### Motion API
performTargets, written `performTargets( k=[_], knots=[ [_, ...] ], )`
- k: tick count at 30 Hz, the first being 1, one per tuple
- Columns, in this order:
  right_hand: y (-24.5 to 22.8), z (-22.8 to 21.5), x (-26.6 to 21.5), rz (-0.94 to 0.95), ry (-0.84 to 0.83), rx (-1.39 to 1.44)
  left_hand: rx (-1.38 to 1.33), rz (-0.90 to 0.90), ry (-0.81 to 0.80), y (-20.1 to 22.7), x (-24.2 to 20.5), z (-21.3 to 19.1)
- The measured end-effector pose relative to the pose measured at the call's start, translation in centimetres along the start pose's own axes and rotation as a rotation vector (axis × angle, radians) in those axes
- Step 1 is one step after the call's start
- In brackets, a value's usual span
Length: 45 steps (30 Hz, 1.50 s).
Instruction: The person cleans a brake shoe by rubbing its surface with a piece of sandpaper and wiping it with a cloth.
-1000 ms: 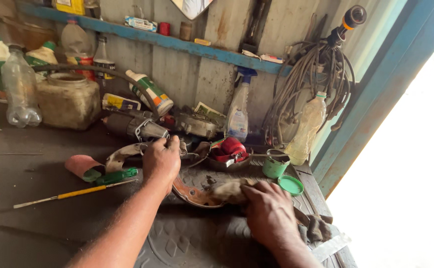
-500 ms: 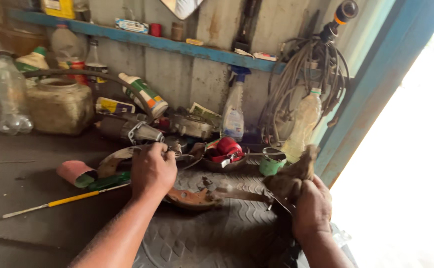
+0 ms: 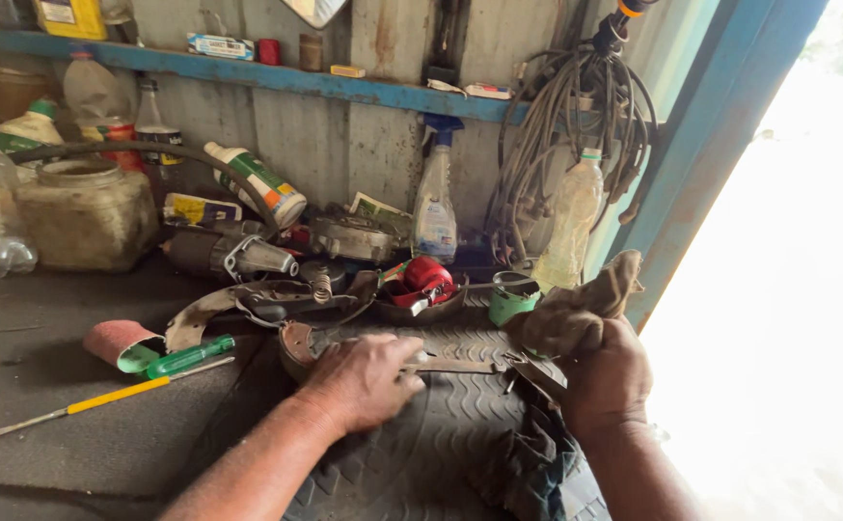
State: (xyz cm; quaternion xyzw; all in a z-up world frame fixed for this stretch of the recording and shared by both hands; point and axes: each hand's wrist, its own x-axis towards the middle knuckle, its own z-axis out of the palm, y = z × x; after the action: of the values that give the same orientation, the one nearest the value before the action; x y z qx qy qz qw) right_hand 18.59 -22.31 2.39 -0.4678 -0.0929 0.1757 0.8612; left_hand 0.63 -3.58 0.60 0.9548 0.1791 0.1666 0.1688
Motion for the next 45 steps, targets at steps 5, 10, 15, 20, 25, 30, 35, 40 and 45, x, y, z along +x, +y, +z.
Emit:
performTargets(
  k=[5, 10, 15, 20, 25, 30, 35, 40, 45],
  knots=[
    [-1.5, 1.5, -2.1, 0.066, -0.113, 0.014, -0.019, -0.081, -0.038, 0.3, -0.3, -0.6],
    [0.9, 0.9, -1.2, -0.162, -0.348, -0.267, -0.030, -0.109, -0.026, 0.6, -0.5, -0.9],
    [4.4, 1.4, -2.2, -0.727, -0.773, -1.231, -0.055, -0.122, 0.030, 0.4, -0.8, -0.9],
    [4.0, 2.7, -2.6, -0.800, -0.726, -1.433, -0.071, -0.191, -0.115, 1.0, -0.8, -2.3],
    [3.9, 3.1, -3.3, -0.712, -0.780, -1.237, 0.069, 0.030, -0.118, 1.4, -1.6, -4.6],
    [4.1, 4.6, -3.3, -0.366, -0.529, -1.187, 0.235, -0.070, -0.153, 2.6, -2.3, -7.2],
    [5.6, 3.4, -0.6, -0.469, -0.432, -1.111, 0.055, 0.056, 0.122, 0.6, -2.1, -7.7],
    [7.0, 1.5, 1.6, -0.098, -0.301, -0.316, -0.058, -0.020, 0.108, -0.7, -1.7, -7.4],
    [4.9, 0.0, 2.2, -0.231, -0.370, -0.132, -0.124, -0.035, 0.104, -0.6, -1.8, -7.7]
  ],
)
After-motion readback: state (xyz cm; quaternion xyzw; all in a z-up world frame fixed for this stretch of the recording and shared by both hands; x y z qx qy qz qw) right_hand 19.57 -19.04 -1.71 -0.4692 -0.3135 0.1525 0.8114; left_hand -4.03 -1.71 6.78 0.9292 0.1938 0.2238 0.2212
